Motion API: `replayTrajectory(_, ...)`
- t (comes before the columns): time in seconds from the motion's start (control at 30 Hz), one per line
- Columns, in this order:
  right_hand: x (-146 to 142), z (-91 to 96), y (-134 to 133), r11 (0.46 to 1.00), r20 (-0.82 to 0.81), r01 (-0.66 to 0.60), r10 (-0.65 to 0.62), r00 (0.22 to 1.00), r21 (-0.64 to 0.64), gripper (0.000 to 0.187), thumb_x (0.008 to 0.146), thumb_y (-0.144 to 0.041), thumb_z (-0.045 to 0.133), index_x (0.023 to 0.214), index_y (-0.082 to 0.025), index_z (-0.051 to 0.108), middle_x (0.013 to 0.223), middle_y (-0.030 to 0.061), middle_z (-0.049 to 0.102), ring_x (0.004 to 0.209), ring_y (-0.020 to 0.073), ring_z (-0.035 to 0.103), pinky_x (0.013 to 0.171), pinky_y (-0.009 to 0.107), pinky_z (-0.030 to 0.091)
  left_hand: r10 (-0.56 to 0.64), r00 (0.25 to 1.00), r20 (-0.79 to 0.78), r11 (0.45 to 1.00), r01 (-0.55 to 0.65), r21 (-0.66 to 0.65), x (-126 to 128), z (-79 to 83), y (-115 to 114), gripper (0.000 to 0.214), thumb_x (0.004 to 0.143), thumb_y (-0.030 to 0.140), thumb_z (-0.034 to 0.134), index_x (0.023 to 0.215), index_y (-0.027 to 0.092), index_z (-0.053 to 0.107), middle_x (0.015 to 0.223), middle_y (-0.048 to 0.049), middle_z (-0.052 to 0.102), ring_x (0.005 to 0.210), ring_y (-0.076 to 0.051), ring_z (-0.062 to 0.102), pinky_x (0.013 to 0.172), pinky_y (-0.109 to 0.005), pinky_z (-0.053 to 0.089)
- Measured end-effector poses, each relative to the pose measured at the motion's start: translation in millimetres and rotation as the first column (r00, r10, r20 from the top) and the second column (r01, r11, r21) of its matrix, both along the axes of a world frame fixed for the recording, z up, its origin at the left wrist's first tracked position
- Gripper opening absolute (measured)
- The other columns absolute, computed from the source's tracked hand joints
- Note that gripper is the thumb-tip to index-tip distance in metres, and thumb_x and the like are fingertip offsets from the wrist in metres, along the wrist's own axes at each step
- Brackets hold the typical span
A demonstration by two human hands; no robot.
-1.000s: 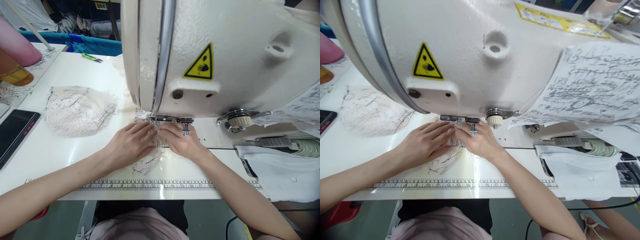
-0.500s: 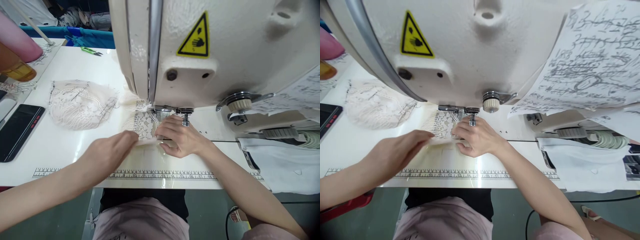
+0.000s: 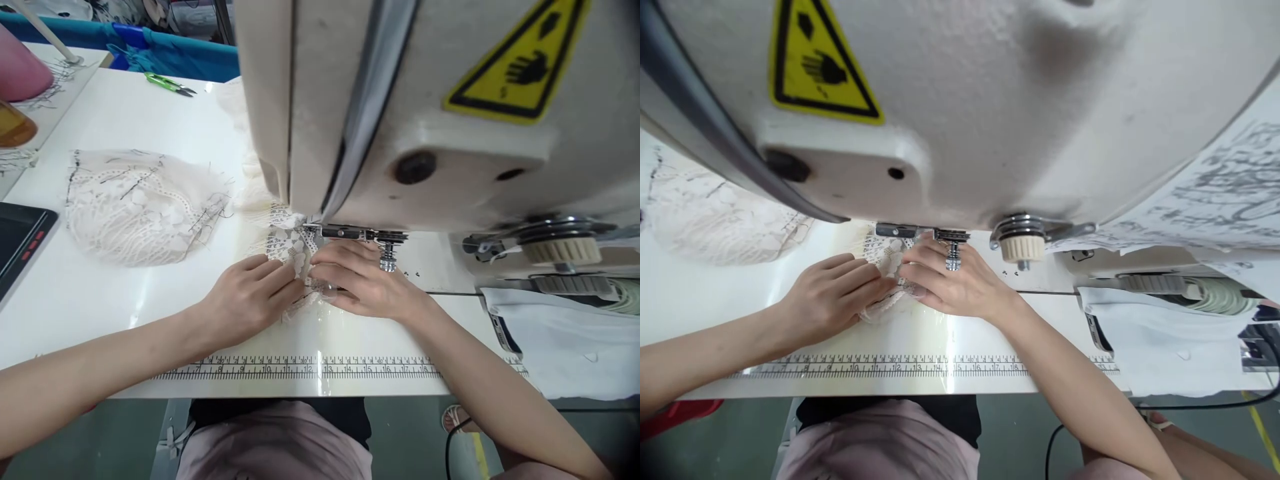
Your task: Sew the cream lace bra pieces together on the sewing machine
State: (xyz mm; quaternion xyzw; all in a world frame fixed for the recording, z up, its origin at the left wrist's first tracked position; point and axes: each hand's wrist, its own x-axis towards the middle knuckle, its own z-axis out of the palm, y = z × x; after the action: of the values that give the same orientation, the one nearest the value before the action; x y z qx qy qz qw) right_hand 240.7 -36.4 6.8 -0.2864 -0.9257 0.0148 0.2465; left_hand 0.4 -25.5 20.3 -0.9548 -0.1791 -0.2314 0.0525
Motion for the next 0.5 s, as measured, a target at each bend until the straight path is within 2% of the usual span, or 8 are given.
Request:
replayTrajectory(0.1, -0.5, 1.3, -0.1, 0.999, -0.011, 0.0, 0.0, 1.0, 0.04, 0.012, 0.093, -0.018, 0.056, 0.1, -0.022, 0.065, 0.111, 0.0, 0.072, 0.11, 0.0161, 0.063, 0.09, 0.034, 0.054, 0.03, 1.0, 0.01, 0.999, -0.03, 0.024, -1.0, 0.8, -0.4, 0.013, 0.09, 0.008, 0.056, 0.08, 0.016, 0.06, 0.065, 0.0011, 0.056, 0.055, -0.013, 0.047, 0.05, -0.03, 0.032)
replayTrajectory(0.17, -1.4, 2.2, 1.0, 0.999, -0.049, -0.035, 0.037, 0.998, 0.042, 0.01, 0.091, -0.015, 0.059, 0.096, -0.021, 0.066, 0.103, -0.0017, 0.074, 0.105, 0.0137, 0.067, 0.096, 0.035, 0.054, 0.051, 0.999, -0.003, 0.995, -0.05, 0.086, -0.9, 1.2, 0.1, 0.013, 0.089, 0.008, 0.058, 0.079, 0.017, 0.061, 0.063, 0.0018, 0.057, 0.055, -0.013, 0.05, 0.051, -0.031, 0.033)
replayTrajectory(0.2, -1.8, 2.8, 1.8, 0.998, -0.073, -0.054, 0.057, 0.996, 0.038, 0.009, 0.091, -0.015, 0.06, 0.095, -0.02, 0.066, 0.099, -0.0021, 0.075, 0.1, 0.0126, 0.068, 0.099, 0.035, 0.053, 0.052, 0.999, -0.005, 0.991, -0.051, 0.121, -0.9, 0.9, 0.5, 0.013, 0.089, 0.008, 0.059, 0.08, 0.017, 0.062, 0.066, 0.0015, 0.061, 0.059, -0.013, 0.054, 0.054, -0.031, 0.037)
replayTrajectory(0.27, -2.6, 4.1, 3.0, 0.997, -0.117, -0.076, 0.079, 0.99, 0.027, 0.007, 0.091, -0.017, 0.061, 0.094, -0.02, 0.067, 0.094, -0.0023, 0.076, 0.093, 0.011, 0.071, 0.103, 0.035, 0.053, 0.029, 1.0, 0.003, 0.988, -0.029, 0.151, -0.8, -1.0, 1.0, 0.012, 0.089, 0.009, 0.058, 0.087, 0.018, 0.065, 0.084, -0.0016, 0.071, 0.079, -0.017, 0.066, 0.07, -0.034, 0.049)
replayTrajectory(0.37, -3.4, 6.6, 3.2, 0.999, -0.131, -0.036, 0.037, 0.991, 0.006, 0.009, 0.091, -0.016, 0.06, 0.095, -0.02, 0.068, 0.093, -0.0016, 0.077, 0.092, 0.0104, 0.071, 0.099, 0.031, 0.056, -0.015, 0.999, 0.028, 0.998, 0.013, 0.067, -1.3, -5.5, 1.0, 0.019, 0.09, 0.007, 0.053, 0.102, 0.014, 0.066, 0.114, -0.0085, 0.071, 0.113, -0.023, 0.065, 0.093, -0.038, 0.055)
replayTrajectory(0.5, -4.9, 7.0, 2.4, 1.0, -0.136, -0.009, 0.011, 0.991, 0.013, 0.01, 0.091, -0.015, 0.059, 0.094, -0.02, 0.068, 0.092, -0.0013, 0.077, 0.093, 0.0105, 0.071, 0.096, 0.028, 0.057, -0.009, 0.999, 0.031, 1.0, 0.008, 0.011, -1.5, -9.3, 0.0, 0.027, 0.091, 0.005, 0.047, 0.111, 0.01, 0.063, 0.118, -0.0108, 0.07, 0.115, -0.023, 0.065, 0.091, -0.033, 0.059)
